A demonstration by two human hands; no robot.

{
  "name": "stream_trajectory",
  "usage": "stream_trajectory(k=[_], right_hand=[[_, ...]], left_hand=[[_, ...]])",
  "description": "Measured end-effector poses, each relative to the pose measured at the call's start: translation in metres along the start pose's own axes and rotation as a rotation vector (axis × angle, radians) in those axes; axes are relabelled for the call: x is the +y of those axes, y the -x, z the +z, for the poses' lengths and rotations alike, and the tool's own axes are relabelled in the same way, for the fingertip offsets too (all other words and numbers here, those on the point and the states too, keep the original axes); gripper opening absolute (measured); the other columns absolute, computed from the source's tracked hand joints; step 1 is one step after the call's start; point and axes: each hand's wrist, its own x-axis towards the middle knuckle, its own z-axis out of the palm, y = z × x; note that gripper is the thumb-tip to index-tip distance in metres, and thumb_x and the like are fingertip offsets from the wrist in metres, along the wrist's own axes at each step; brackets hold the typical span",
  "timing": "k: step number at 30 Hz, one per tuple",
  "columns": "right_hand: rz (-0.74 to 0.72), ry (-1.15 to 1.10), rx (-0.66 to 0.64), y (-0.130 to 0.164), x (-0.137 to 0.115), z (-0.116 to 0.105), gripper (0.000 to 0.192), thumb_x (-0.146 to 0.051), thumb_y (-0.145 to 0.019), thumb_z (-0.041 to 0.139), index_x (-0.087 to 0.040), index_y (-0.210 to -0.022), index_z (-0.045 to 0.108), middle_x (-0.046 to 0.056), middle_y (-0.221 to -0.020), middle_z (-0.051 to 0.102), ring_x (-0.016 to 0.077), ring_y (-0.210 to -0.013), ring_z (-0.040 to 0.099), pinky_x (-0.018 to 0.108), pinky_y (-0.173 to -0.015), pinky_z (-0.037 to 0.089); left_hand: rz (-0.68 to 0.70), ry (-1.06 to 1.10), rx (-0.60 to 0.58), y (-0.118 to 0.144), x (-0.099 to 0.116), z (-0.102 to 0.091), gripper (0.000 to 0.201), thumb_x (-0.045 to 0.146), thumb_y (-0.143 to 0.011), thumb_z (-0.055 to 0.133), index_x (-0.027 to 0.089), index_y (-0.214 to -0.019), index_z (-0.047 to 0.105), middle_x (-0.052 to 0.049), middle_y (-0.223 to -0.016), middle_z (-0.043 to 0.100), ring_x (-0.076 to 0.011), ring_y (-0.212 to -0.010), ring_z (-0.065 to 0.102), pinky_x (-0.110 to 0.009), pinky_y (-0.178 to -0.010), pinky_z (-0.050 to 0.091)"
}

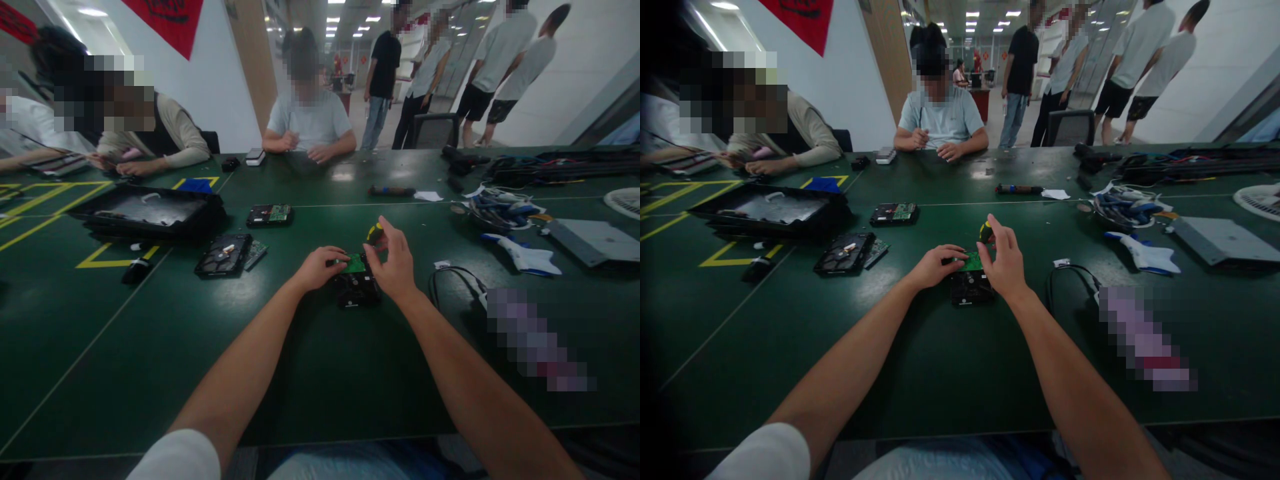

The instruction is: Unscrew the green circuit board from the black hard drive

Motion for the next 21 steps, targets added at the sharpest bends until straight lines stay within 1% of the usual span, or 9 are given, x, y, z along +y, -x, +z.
stream_trajectory(k=[4, 8, 10, 14, 18, 21], right_hand=[[0.0, -0.016, -0.015, -0.0001, -0.0005, 0.0003, 0.067, -0.032, -0.1, 0.054, -0.03, -0.161, 0.026, 0.014, -0.133, 0.06, 0.025, -0.097, 0.067, 0.051, -0.092, 0.062], [0.01, 0.003, 0.002, -0.0001, -0.0013, 0.0006, 0.066, -0.034, -0.099, 0.057, -0.031, -0.159, 0.03, 0.013, -0.129, 0.059, 0.024, -0.093, 0.065, 0.05, -0.087, 0.064], [0.008, 0.011, 0.006, -0.0001, -0.0017, 0.0007, 0.067, -0.035, -0.098, 0.058, -0.031, -0.159, 0.031, 0.012, -0.127, 0.06, 0.0243, -0.094, 0.064, 0.051, -0.088, 0.063], [-0.007, -0.017, -0.001, -0.0003, -0.0012, 0.0015, 0.066, -0.03, -0.099, 0.055, -0.03, -0.16, 0.028, 0.014, -0.131, 0.058, 0.0241, -0.097, 0.065, 0.05, -0.09, 0.063], [-0.007, -0.02, 0.019, -0.001, -0.0004, 0.0021, 0.066, -0.033, -0.098, 0.059, -0.03, -0.158, 0.032, 0.013, -0.127, 0.059, 0.0226, -0.091, 0.065, 0.047, -0.083, 0.064], [-0.004, -0.026, 0.022, -0.0007, -0.0004, 0.0021, 0.065, -0.033, -0.098, 0.059, -0.031, -0.158, 0.032, 0.012, -0.127, 0.059, 0.0231, -0.094, 0.066, 0.048, -0.086, 0.064]], left_hand=[[-0.004, -0.002, -0.005, 0.0002, 0.0008, -0.0005, 0.025, 0.027, -0.093, 0.07, 0.028, -0.117, 0.077, -0.006, -0.129, 0.072, -0.0235, -0.122, 0.065, -0.047, -0.112, 0.049], [0.002, 0.002, -0.007, 0.0, 0.0003, -0.0004, 0.024, 0.027, -0.094, 0.07, 0.027, -0.117, 0.077, -0.006, -0.128, 0.072, -0.0234, -0.122, 0.066, -0.046, -0.112, 0.048], [0.004, 0.001, -0.012, -0.0002, -0.0005, -0.0001, 0.025, 0.028, -0.094, 0.07, 0.027, -0.117, 0.077, -0.006, -0.127, 0.072, -0.0237, -0.122, 0.066, -0.047, -0.112, 0.049], [0.002, 0.005, -0.008, -0.0004, -0.0014, 0.0004, 0.025, 0.028, -0.094, 0.07, 0.027, -0.117, 0.077, -0.006, -0.129, 0.072, -0.0237, -0.121, 0.066, -0.047, -0.111, 0.05], [0.005, 0.009, -0.009, -0.0002, -0.0009, 0.0001, 0.025, 0.027, -0.094, 0.07, 0.027, -0.118, 0.077, -0.006, -0.128, 0.072, -0.0234, -0.122, 0.066, -0.046, -0.112, 0.049], [0.005, 0.009, -0.004, -0.0001, -0.0007, -0.0001, 0.025, 0.027, -0.093, 0.07, 0.027, -0.118, 0.077, -0.006, -0.128, 0.072, -0.0236, -0.122, 0.065, -0.046, -0.112, 0.049]])
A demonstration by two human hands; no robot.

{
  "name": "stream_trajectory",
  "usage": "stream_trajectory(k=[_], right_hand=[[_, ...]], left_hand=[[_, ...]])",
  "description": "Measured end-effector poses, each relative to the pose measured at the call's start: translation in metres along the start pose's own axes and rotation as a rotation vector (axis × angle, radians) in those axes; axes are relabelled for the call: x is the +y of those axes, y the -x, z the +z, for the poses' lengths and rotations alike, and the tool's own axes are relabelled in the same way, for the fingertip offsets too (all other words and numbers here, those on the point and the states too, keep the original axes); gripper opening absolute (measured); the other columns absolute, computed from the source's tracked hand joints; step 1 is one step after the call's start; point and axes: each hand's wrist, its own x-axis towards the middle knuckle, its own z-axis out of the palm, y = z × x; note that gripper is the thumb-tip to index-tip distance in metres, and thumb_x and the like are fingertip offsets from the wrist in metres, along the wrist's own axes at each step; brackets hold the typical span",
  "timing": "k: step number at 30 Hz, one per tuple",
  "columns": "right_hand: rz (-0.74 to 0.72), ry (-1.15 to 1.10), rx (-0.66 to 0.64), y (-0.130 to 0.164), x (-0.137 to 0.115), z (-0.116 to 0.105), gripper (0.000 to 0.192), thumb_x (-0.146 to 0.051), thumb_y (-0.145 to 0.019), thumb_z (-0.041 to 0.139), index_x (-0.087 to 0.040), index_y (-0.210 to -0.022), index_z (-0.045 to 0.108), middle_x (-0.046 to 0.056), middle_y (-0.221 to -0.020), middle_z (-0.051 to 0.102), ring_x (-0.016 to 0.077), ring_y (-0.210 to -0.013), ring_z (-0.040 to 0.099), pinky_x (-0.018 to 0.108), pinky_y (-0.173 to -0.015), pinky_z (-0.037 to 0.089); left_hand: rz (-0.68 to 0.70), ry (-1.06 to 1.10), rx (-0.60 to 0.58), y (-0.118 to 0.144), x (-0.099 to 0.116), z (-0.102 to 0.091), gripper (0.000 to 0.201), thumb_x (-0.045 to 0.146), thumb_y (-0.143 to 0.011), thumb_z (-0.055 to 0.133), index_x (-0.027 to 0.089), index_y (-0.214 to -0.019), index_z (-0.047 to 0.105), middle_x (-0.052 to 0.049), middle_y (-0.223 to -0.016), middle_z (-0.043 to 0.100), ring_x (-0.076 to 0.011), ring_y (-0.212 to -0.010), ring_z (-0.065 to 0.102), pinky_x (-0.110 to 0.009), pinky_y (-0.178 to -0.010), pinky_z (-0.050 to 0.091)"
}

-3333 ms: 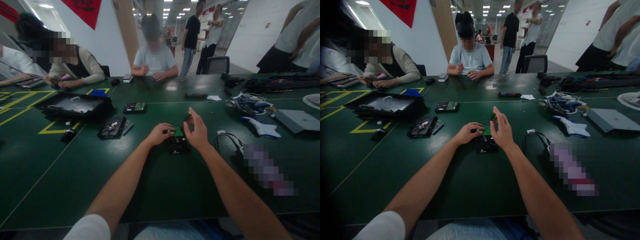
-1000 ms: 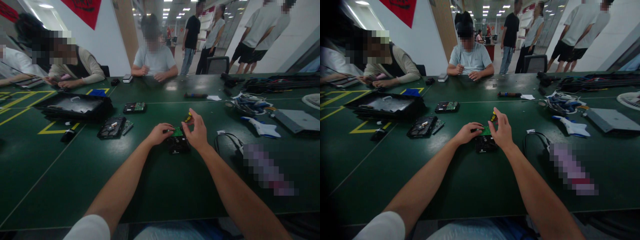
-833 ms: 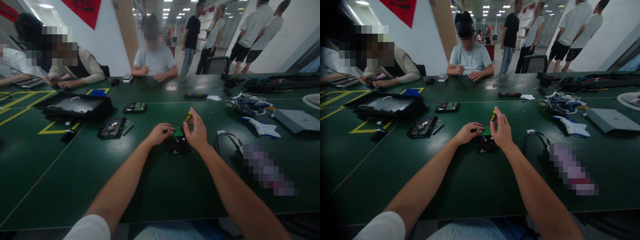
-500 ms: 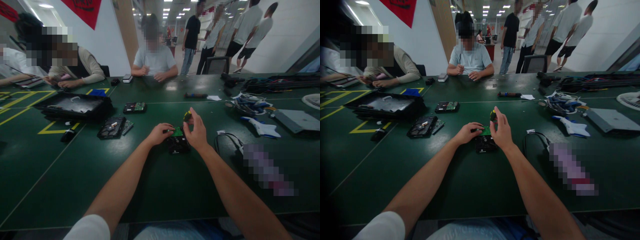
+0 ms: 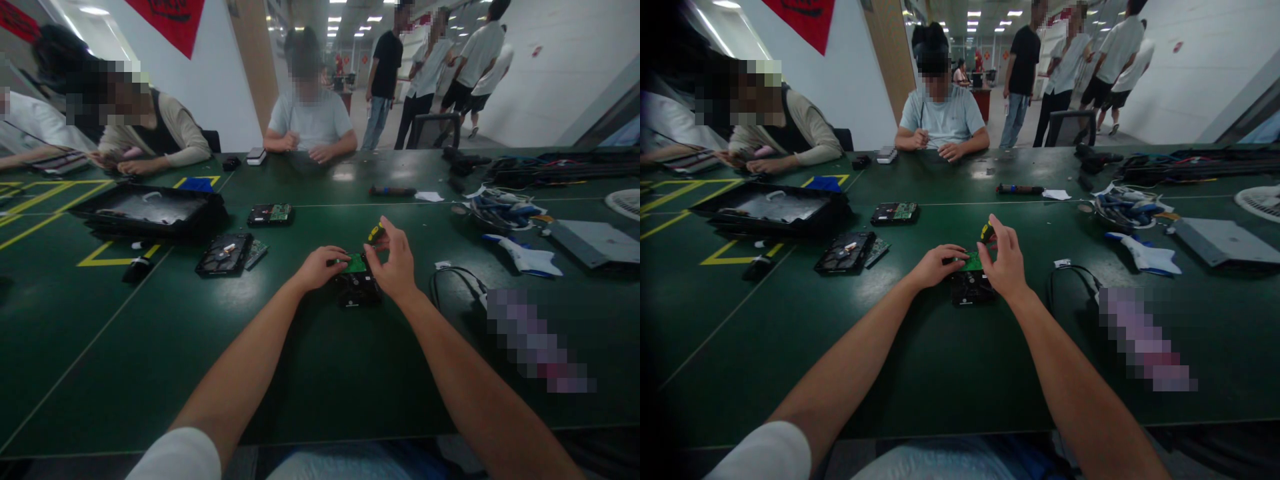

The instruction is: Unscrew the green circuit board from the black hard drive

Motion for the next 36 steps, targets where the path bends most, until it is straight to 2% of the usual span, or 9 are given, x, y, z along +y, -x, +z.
stream_trajectory(k=[3, 8, 13, 18, 24, 29, 36], right_hand=[[0.0, -0.009, -0.004, 0.0006, 0.0006, 0.0, 0.065, -0.03, -0.099, 0.056, -0.03, -0.159, 0.031, 0.013, -0.133, 0.057, 0.0238, -0.099, 0.066, 0.049, -0.09, 0.063], [0.007, -0.003, 0.008, 0.0008, 0.0025, 0.0002, 0.065, -0.032, -0.098, 0.059, -0.03, -0.157, 0.033, 0.013, -0.129, 0.058, 0.0239, -0.096, 0.066, 0.046, -0.082, 0.066], [0.01, 0.003, -0.008, 0.0011, 0.0024, -0.0002, 0.065, -0.03, -0.099, 0.055, -0.029, -0.159, 0.03, 0.014, -0.135, 0.057, 0.0248, -0.099, 0.067, 0.049, -0.09, 0.064], [0.012, 0.02, 0.016, 0.0007, 0.0007, -0.0009, 0.063, -0.035, -0.098, 0.06, -0.031, -0.156, 0.035, 0.012, -0.13, 0.056, 0.0239, -0.096, 0.065, 0.048, -0.085, 0.064], [0.003, 0.012, -0.003, 0.0007, 0.0001, -0.0005, 0.066, -0.032, -0.1, 0.054, -0.031, -0.16, 0.028, 0.013, -0.132, 0.055, 0.0239, -0.098, 0.064, 0.049, -0.088, 0.063], [0.002, 0.028, 0.021, 0.0006, -0.0008, -0.0009, 0.067, -0.032, -0.097, 0.06, -0.032, -0.158, 0.033, 0.011, -0.125, 0.054, 0.0212, -0.089, 0.062, 0.045, -0.081, 0.065], [0.005, 0.012, -0.001, 0.0019, -0.0016, -0.0005, 0.071, -0.028, -0.098, 0.056, -0.031, -0.162, 0.025, 0.013, -0.133, 0.052, 0.0238, -0.099, 0.062, 0.048, -0.088, 0.064]], left_hand=[[-0.007, -0.004, 0.003, 0.0, 0.0007, -0.0002, 0.025, 0.027, -0.093, 0.071, 0.027, -0.117, 0.078, -0.006, -0.128, 0.072, -0.024, -0.122, 0.065, -0.047, -0.112, 0.049], [-0.021, 0.002, 0.0, -0.0001, 0.0023, -0.0004, 0.025, 0.027, -0.093, 0.07, 0.028, -0.117, 0.078, -0.006, -0.129, 0.072, -0.0242, -0.121, 0.066, -0.047, -0.111, 0.049], [-0.005, 0.0, 0.004, 0.0001, 0.0005, 0.0006, 0.024, 0.027, -0.094, 0.07, 0.027, -0.117, 0.078, -0.006, -0.128, 0.072, -0.0235, -0.121, 0.066, -0.047, -0.111, 0.049], [-0.019, -0.006, -0.002, 0.0002, 0.0011, 0.0004, 0.024, 0.028, -0.094, 0.07, 0.027, -0.117, 0.078, -0.006, -0.129, 0.072, -0.024, -0.122, 0.066, -0.047, -0.111, 0.05], [-0.004, 0.002, -0.001, -0.0007, 0.0018, -0.0001, 0.024, 0.028, -0.094, 0.069, 0.027, -0.117, 0.078, -0.006, -0.128, 0.072, -0.0237, -0.12, 0.067, -0.047, -0.11, 0.05], [-0.013, -0.011, -0.004, -0.0003, -0.001, 0.0007, 0.026, 0.029, -0.094, 0.07, 0.028, -0.119, 0.077, -0.007, -0.13, 0.072, -0.0246, -0.123, 0.065, -0.048, -0.111, 0.05], [-0.023, -0.017, -0.006, -0.0003, -0.0016, 0.0018, 0.026, 0.027, -0.093, 0.07, 0.029, -0.117, 0.078, -0.006, -0.13, 0.071, -0.0243, -0.121, 0.066, -0.048, -0.111, 0.049]])
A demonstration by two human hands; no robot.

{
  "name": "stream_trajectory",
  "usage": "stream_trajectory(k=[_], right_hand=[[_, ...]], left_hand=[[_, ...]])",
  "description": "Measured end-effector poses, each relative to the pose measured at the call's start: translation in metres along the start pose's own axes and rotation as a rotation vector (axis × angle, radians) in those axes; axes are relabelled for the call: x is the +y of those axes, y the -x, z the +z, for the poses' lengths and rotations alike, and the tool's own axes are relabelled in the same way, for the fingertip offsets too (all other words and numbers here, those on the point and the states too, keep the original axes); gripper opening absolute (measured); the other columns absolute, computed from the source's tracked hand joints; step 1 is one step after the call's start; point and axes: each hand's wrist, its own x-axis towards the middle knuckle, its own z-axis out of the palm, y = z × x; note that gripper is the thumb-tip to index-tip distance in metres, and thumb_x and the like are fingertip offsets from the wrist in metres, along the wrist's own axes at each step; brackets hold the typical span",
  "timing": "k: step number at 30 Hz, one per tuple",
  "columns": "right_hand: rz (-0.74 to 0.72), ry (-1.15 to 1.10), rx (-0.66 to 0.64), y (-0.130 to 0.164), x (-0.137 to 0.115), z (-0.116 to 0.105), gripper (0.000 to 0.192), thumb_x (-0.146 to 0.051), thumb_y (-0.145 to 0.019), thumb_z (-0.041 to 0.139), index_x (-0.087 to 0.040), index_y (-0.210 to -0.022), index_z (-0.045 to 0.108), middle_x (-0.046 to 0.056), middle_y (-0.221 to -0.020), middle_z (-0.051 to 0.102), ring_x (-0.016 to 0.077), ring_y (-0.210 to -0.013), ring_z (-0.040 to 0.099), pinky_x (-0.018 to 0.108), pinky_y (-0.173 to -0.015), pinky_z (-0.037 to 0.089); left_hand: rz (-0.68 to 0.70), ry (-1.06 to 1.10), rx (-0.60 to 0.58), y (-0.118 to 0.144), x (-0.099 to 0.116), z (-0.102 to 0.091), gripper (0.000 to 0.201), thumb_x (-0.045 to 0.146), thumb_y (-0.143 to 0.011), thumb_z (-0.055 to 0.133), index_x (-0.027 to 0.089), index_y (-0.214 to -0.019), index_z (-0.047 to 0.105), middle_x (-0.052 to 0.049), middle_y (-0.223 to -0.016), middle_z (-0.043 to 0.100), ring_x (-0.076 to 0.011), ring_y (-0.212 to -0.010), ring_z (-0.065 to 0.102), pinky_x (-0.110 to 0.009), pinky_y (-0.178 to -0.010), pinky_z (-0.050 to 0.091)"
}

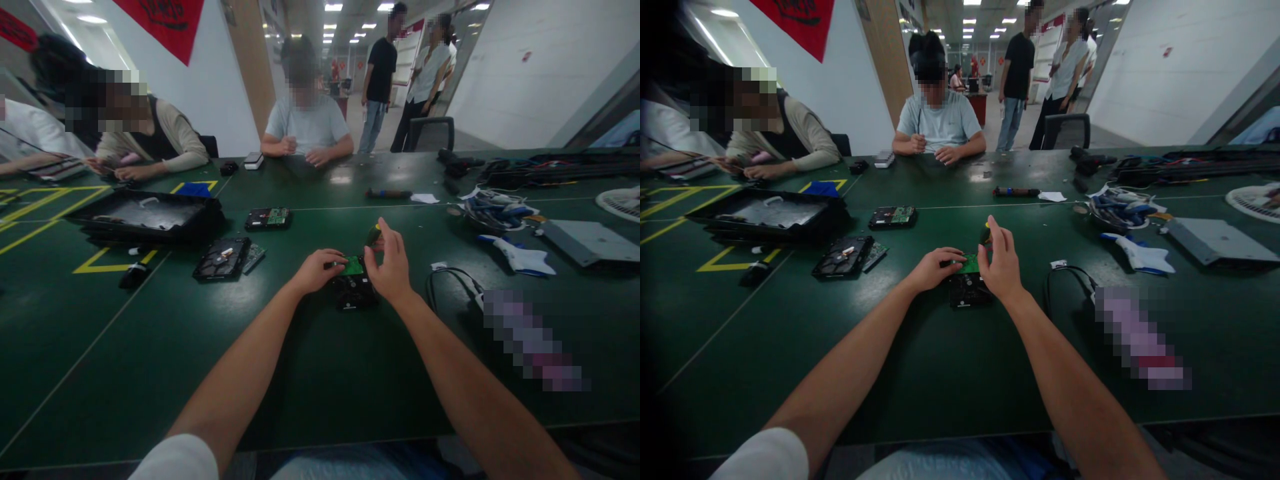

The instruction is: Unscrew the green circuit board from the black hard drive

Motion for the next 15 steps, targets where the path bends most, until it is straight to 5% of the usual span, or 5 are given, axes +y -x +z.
stream_trajectory(k=[15], right_hand=[[-0.004, -0.048, 0.011, 0.0007, 0.001, 0.0007, 0.068, -0.028, -0.098, 0.058, -0.031, -0.16, 0.029, 0.012, -0.132, 0.051, 0.0223, -0.098, 0.063, 0.042, -0.081, 0.065]], left_hand=[[-0.004, 0.017, -0.005, -0.0001, 0.0019, -0.0003, 0.025, 0.026, -0.094, 0.069, 0.028, -0.117, 0.078, -0.005, -0.13, 0.071, -0.0241, -0.123, 0.065, -0.048, -0.113, 0.047]])
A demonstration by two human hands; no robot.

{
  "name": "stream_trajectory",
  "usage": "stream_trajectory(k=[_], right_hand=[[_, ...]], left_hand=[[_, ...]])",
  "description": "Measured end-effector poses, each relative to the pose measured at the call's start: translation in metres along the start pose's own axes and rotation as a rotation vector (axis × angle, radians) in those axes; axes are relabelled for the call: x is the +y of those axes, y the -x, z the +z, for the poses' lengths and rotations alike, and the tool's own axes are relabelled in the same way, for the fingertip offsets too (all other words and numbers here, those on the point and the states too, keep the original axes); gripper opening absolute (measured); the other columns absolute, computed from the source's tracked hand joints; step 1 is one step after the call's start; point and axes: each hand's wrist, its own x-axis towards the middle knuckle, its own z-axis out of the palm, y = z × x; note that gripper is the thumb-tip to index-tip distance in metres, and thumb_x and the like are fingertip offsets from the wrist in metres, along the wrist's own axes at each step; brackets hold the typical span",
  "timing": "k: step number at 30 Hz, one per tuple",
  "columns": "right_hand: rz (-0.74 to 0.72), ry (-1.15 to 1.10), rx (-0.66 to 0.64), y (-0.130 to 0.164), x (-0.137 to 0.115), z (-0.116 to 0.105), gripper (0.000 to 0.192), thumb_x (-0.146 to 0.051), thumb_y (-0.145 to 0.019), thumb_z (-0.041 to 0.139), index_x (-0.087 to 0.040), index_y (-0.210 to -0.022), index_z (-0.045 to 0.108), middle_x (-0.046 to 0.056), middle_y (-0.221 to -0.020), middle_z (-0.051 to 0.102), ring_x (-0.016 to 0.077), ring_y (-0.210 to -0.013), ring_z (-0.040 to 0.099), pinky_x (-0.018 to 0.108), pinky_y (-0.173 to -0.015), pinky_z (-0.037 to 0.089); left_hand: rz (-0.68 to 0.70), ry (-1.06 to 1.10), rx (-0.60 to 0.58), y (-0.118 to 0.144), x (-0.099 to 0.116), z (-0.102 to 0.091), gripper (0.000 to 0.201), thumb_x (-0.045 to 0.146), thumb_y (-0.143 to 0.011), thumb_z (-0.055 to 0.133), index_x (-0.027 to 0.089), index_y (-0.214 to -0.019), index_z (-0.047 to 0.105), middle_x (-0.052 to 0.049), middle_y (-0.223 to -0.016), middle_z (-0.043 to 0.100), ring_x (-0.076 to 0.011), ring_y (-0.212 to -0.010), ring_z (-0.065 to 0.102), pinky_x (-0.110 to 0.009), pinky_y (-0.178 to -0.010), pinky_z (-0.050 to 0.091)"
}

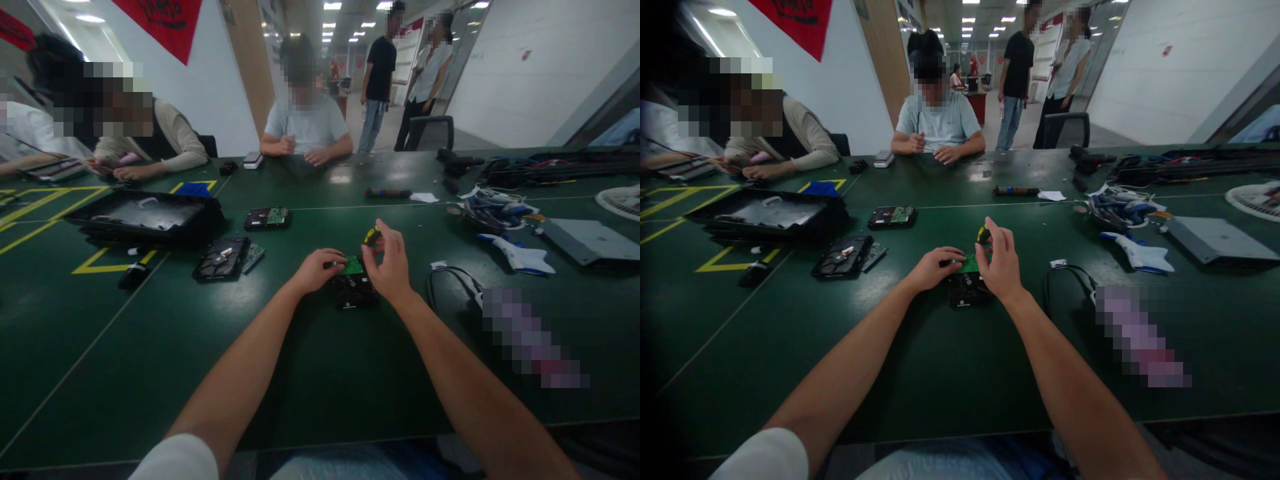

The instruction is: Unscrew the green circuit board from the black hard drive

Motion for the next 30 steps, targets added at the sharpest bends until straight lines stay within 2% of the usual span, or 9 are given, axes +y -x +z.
stream_trajectory(k=[6, 11, 16, 22, 26, 30], right_hand=[[-0.007, 0.017, -0.008, -0.0007, -0.0012, -0.0009, 0.065, -0.027, -0.1, 0.055, -0.029, -0.16, 0.03, 0.012, -0.127, 0.057, 0.0231, -0.099, 0.065, 0.047, -0.09, 0.063], [-0.011, 0.046, 0.014, -0.0021, -0.003, -0.0016, 0.063, -0.03, -0.098, 0.059, -0.029, -0.156, 0.035, 0.011, -0.122, 0.058, 0.022, -0.093, 0.064, 0.045, -0.084, 0.064], [-0.01, 0.032, 0.002, -0.0022, -0.0027, -0.0011, 0.062, -0.03, -0.1, 0.055, -0.03, -0.158, 0.032, 0.013, -0.128, 0.057, 0.023, -0.098, 0.064, 0.046, -0.086, 0.064], [0.006, 0.073, 0.01, -0.0019, -0.0031, -0.0027, 0.063, -0.034, -0.097, 0.062, -0.031, -0.155, 0.038, 0.01, -0.12, 0.058, 0.021, -0.088, 0.064, 0.045, -0.081, 0.064], [-0.004, 0.06, -0.001, -0.0015, -0.0037, -0.0022, 0.07, -0.031, -0.098, 0.06, -0.031, -0.16, 0.03, 0.011, -0.128, 0.057, 0.0222, -0.095, 0.065, 0.045, -0.086, 0.064], [0.019, 0.042, 0.012, -0.0009, -0.0017, 0.0005, 0.071, -0.029, -0.099, 0.056, -0.031, -0.163, 0.025, 0.012, -0.126, 0.057, 0.0221, -0.096, 0.065, 0.043, -0.084, 0.065]], left_hand=[[0.012, 0.005, 0.011, 0.0006, -0.001, 0.0, 0.025, 0.026, -0.094, 0.07, 0.028, -0.117, 0.077, -0.005, -0.13, 0.072, -0.0233, -0.122, 0.065, -0.046, -0.112, 0.048], [0.018, 0.005, 0.008, 0.001, -0.0019, -0.0007, 0.025, 0.026, -0.094, 0.069, 0.028, -0.118, 0.077, -0.005, -0.131, 0.071, -0.0232, -0.123, 0.065, -0.046, -0.113, 0.047], [0.012, -0.006, 0.006, 0.0012, -0.0006, -0.0006, 0.026, 0.026, -0.093, 0.07, 0.028, -0.118, 0.077, -0.006, -0.13, 0.071, -0.024, -0.122, 0.065, -0.047, -0.112, 0.048], [0.02, -0.005, 0.006, 0.001, 0.0001, -0.0009, 0.026, 0.026, -0.094, 0.069, 0.027, -0.118, 0.077, -0.005, -0.13, 0.072, -0.0237, -0.122, 0.065, -0.046, -0.113, 0.047], [0.016, -0.01, 0.006, 0.0004, -0.0011, -0.0007, 0.026, 0.027, -0.094, 0.069, 0.027, -0.118, 0.077, -0.006, -0.13, 0.072, -0.024, -0.122, 0.065, -0.047, -0.112, 0.048], [0.02, -0.006, 0.014, 0.0003, -0.0019, 0.0, 0.025, 0.028, -0.093, 0.07, 0.028, -0.117, 0.078, -0.006, -0.129, 0.072, -0.0241, -0.121, 0.066, -0.047, -0.111, 0.049]])
